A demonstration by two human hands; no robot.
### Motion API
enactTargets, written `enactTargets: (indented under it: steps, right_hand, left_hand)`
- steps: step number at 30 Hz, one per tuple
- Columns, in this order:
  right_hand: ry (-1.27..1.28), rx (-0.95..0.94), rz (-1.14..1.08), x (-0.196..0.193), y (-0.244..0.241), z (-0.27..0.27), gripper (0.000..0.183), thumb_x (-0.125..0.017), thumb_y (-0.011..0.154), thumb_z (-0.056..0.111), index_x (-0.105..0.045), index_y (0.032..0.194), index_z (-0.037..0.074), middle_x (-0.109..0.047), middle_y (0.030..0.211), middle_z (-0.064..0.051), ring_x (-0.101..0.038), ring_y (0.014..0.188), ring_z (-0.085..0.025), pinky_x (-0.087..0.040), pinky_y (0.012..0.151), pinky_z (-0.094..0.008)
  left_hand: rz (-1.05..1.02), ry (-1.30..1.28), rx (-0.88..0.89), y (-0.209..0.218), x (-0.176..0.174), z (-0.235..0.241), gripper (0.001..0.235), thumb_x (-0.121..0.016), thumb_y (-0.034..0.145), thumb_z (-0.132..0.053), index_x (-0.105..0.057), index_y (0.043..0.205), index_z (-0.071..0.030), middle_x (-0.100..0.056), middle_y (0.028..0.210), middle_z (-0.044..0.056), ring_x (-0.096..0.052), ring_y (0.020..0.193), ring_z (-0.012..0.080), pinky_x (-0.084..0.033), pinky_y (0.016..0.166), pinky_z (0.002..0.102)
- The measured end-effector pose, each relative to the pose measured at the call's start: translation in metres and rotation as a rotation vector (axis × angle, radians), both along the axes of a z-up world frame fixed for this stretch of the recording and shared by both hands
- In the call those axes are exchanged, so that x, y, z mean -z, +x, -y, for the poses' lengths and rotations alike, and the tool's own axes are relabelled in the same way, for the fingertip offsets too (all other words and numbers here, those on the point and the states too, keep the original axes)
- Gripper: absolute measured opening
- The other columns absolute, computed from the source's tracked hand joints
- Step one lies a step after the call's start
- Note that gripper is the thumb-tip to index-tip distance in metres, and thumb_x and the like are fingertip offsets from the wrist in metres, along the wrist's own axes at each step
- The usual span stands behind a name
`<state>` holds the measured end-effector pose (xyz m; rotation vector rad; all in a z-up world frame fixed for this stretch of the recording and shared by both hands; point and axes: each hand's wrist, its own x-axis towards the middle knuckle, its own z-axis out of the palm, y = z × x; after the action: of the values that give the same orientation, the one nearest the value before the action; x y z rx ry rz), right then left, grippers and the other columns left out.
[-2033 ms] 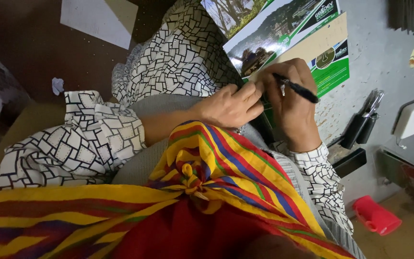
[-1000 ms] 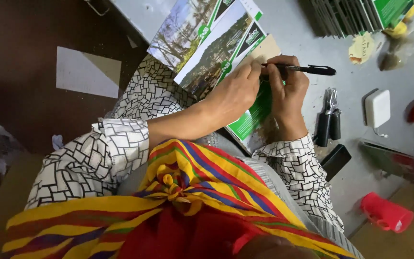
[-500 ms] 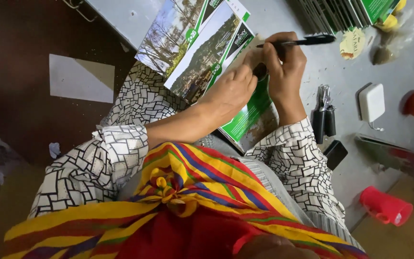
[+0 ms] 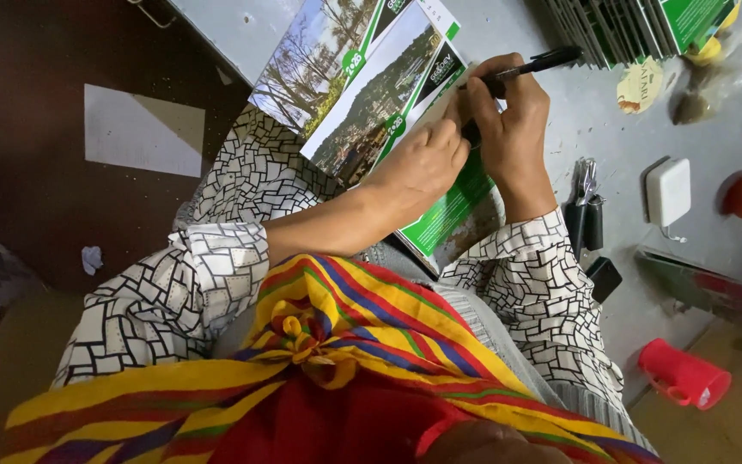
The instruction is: Marking specific spots on printed calendar sheets with a pen and then using a manual hole puncher to create holes for binding.
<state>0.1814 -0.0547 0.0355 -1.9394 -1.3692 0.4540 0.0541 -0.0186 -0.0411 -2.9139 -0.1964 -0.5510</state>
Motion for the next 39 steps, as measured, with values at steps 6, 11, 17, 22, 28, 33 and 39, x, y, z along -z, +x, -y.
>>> enactTargets:
  steps: [6,11,17,22,28,33,39]
  right_hand:
    - [-0.015,-0.042,0.072,0.001,0.001,0.0,0.006,-0.053,0.102,0.003,-0.055,0.102,-0.003,-0.058,0.086,-0.012,-0.055,0.074,-0.022,-0.046,0.068,-0.034]
    - [-0.014,-0.104,0.152,-0.002,0.0,0.0,0.006,-0.052,0.103,0.0,-0.055,0.104,-0.005,-0.058,0.092,-0.015,-0.057,0.077,-0.026,-0.048,0.07,-0.036]
    - [-0.002,-0.125,0.162,-0.004,0.0,-0.003,0.006,-0.052,0.103,-0.001,-0.056,0.102,-0.006,-0.059,0.087,-0.015,-0.058,0.073,-0.025,-0.047,0.067,-0.035]
    - [-0.093,-0.054,0.205,0.004,0.01,0.004,0.025,-0.06,0.103,0.005,-0.056,0.081,-0.006,-0.054,0.07,-0.014,-0.051,0.061,-0.023,-0.037,0.054,-0.037]
    - [-0.112,-0.077,0.018,-0.015,-0.004,-0.005,0.005,-0.051,0.103,0.001,-0.054,0.104,-0.003,-0.061,0.087,-0.016,-0.058,0.074,-0.023,-0.046,0.064,-0.032]
    - [-0.012,-0.145,0.195,-0.003,0.003,-0.004,0.006,-0.053,0.101,-0.003,-0.057,0.103,-0.006,-0.06,0.088,-0.017,-0.06,0.075,-0.027,-0.047,0.067,-0.036]
    - [0.042,0.051,-0.093,0.001,0.008,0.003,0.004,-0.056,0.099,0.002,-0.054,0.097,-0.001,-0.063,0.079,-0.012,-0.063,0.07,-0.02,-0.051,0.064,-0.03]
  left_hand:
    - [0.022,0.028,-0.01,0.004,0.009,0.002,0.015,-0.056,0.085,-0.024,-0.059,0.096,-0.014,-0.053,0.083,-0.001,-0.041,0.083,0.019,-0.036,0.067,0.027]
    - [0.053,0.042,-0.013,0.008,0.017,0.004,0.013,-0.058,0.088,-0.022,-0.061,0.097,-0.014,-0.055,0.088,-0.001,-0.043,0.086,0.02,-0.037,0.068,0.026]
    - [0.002,0.02,0.015,0.005,0.007,0.001,0.017,-0.057,0.089,-0.029,-0.062,0.099,-0.017,-0.055,0.088,-0.004,-0.043,0.087,0.0193,-0.036,0.068,0.027]
    - [-0.06,-0.007,0.022,0.005,0.004,0.001,0.02,-0.053,0.086,-0.03,-0.061,0.099,-0.016,-0.051,0.084,-0.005,-0.04,0.082,0.0184,-0.034,0.065,0.028]
    - [0.112,0.037,-0.044,0.013,0.023,0.004,0.004,-0.061,0.088,-0.017,-0.059,0.091,-0.017,-0.057,0.083,-0.004,-0.044,0.083,0.0163,-0.037,0.064,0.023]
    - [-0.059,0.017,0.038,0.002,-0.004,-0.004,0.019,-0.055,0.088,-0.033,-0.062,0.097,-0.018,-0.054,0.084,-0.006,-0.041,0.083,0.0177,-0.033,0.064,0.027]
    - [-0.09,0.024,0.035,0.0,-0.009,-0.003,0.029,-0.051,0.087,-0.028,-0.065,0.106,-0.011,-0.053,0.088,0.002,-0.042,0.083,0.0205,-0.035,0.066,0.028]
